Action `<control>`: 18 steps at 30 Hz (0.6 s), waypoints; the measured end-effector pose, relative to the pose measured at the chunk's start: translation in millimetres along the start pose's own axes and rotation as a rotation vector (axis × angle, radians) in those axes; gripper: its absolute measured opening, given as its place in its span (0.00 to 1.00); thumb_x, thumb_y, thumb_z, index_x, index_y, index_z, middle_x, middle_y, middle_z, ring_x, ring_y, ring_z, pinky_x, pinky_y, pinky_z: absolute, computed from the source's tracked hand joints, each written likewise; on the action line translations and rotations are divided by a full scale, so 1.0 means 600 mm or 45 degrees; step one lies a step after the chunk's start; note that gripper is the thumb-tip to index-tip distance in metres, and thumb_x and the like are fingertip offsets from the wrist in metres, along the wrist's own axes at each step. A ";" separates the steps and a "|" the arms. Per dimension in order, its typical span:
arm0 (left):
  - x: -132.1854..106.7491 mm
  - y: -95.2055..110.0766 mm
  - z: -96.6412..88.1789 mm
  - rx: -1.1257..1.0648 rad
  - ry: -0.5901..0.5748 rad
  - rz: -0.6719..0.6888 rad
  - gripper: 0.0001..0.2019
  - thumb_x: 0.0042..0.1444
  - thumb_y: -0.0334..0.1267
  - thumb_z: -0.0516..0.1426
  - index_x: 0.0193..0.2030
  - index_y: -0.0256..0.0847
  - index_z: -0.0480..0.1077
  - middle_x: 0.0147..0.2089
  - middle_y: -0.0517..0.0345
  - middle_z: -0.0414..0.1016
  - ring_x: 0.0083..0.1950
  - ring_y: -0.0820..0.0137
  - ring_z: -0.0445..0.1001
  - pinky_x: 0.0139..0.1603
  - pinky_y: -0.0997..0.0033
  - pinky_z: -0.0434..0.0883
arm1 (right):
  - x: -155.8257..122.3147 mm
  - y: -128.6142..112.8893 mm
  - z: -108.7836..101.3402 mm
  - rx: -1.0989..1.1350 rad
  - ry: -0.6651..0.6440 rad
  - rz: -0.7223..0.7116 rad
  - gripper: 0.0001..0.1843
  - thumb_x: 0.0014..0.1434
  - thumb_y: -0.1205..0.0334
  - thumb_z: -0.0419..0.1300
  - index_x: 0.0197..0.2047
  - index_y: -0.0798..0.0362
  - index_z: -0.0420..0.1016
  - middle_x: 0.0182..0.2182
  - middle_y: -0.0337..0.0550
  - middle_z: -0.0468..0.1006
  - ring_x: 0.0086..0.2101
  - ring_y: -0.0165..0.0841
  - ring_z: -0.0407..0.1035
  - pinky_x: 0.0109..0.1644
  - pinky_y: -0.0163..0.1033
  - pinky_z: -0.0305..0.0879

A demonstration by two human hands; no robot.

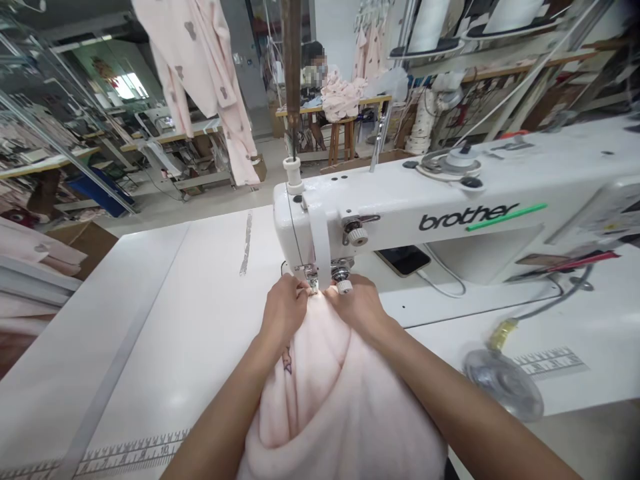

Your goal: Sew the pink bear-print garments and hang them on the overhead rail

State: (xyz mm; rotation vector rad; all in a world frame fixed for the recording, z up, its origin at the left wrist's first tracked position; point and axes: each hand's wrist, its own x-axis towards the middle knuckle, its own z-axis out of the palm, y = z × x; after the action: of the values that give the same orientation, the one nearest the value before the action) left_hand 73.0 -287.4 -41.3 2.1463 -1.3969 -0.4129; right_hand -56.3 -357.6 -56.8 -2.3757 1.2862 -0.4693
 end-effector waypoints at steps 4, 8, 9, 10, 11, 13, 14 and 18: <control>0.001 0.000 0.002 -0.002 0.023 0.009 0.07 0.53 0.32 0.50 0.32 0.40 0.70 0.38 0.56 0.74 0.40 0.66 0.71 0.39 0.69 0.65 | 0.004 -0.003 -0.002 -0.018 0.003 0.000 0.05 0.52 0.68 0.54 0.26 0.54 0.69 0.26 0.42 0.74 0.27 0.33 0.66 0.27 0.34 0.53; 0.004 0.000 0.006 -0.023 0.058 -0.011 0.07 0.53 0.32 0.51 0.33 0.39 0.70 0.38 0.55 0.74 0.41 0.66 0.72 0.40 0.69 0.65 | 0.007 -0.008 -0.002 -0.069 0.014 0.041 0.06 0.51 0.69 0.54 0.25 0.55 0.70 0.24 0.41 0.73 0.24 0.32 0.65 0.25 0.34 0.51; 0.005 0.000 0.006 -0.020 0.066 -0.014 0.07 0.53 0.32 0.51 0.33 0.39 0.70 0.37 0.55 0.75 0.40 0.66 0.72 0.40 0.69 0.65 | 0.007 -0.008 -0.001 -0.076 0.018 0.045 0.06 0.51 0.69 0.54 0.25 0.55 0.70 0.23 0.41 0.73 0.24 0.32 0.65 0.25 0.34 0.51; 0.007 0.000 0.007 -0.012 0.071 -0.012 0.07 0.52 0.31 0.51 0.34 0.39 0.70 0.37 0.55 0.75 0.40 0.66 0.72 0.40 0.69 0.65 | 0.008 -0.008 0.000 -0.082 0.022 0.041 0.06 0.52 0.69 0.54 0.25 0.55 0.70 0.24 0.41 0.74 0.24 0.32 0.65 0.25 0.34 0.51; 0.008 -0.001 0.007 0.005 0.077 -0.006 0.07 0.52 0.31 0.51 0.34 0.39 0.70 0.37 0.55 0.75 0.40 0.65 0.73 0.39 0.69 0.65 | 0.008 -0.007 0.002 -0.090 0.032 0.029 0.06 0.52 0.69 0.54 0.26 0.55 0.70 0.24 0.41 0.74 0.24 0.32 0.65 0.25 0.34 0.51; 0.010 -0.002 0.008 0.045 0.086 -0.007 0.07 0.52 0.31 0.51 0.35 0.38 0.70 0.38 0.53 0.75 0.41 0.64 0.73 0.39 0.69 0.66 | 0.009 -0.005 0.007 -0.111 0.060 -0.005 0.06 0.53 0.68 0.53 0.28 0.55 0.71 0.26 0.42 0.74 0.25 0.33 0.66 0.25 0.34 0.51; 0.012 -0.003 0.008 0.065 0.089 -0.007 0.08 0.52 0.32 0.51 0.36 0.38 0.70 0.38 0.52 0.75 0.42 0.63 0.73 0.39 0.68 0.66 | 0.009 -0.003 0.009 -0.120 0.073 -0.022 0.07 0.54 0.68 0.53 0.29 0.55 0.71 0.26 0.43 0.75 0.26 0.33 0.66 0.26 0.35 0.51; 0.017 -0.006 0.010 0.145 0.100 0.019 0.09 0.53 0.33 0.51 0.38 0.37 0.71 0.40 0.50 0.75 0.44 0.60 0.73 0.41 0.66 0.67 | 0.011 0.000 0.018 -0.137 0.084 -0.050 0.07 0.56 0.67 0.52 0.30 0.54 0.71 0.29 0.43 0.76 0.30 0.36 0.68 0.27 0.36 0.52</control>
State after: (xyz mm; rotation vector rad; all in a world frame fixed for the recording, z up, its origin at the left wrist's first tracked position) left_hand 76.7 -297.1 -47.6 2.2155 -1.4223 -0.2459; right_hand -47.8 -361.6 -65.5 -2.4979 1.3268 -0.5062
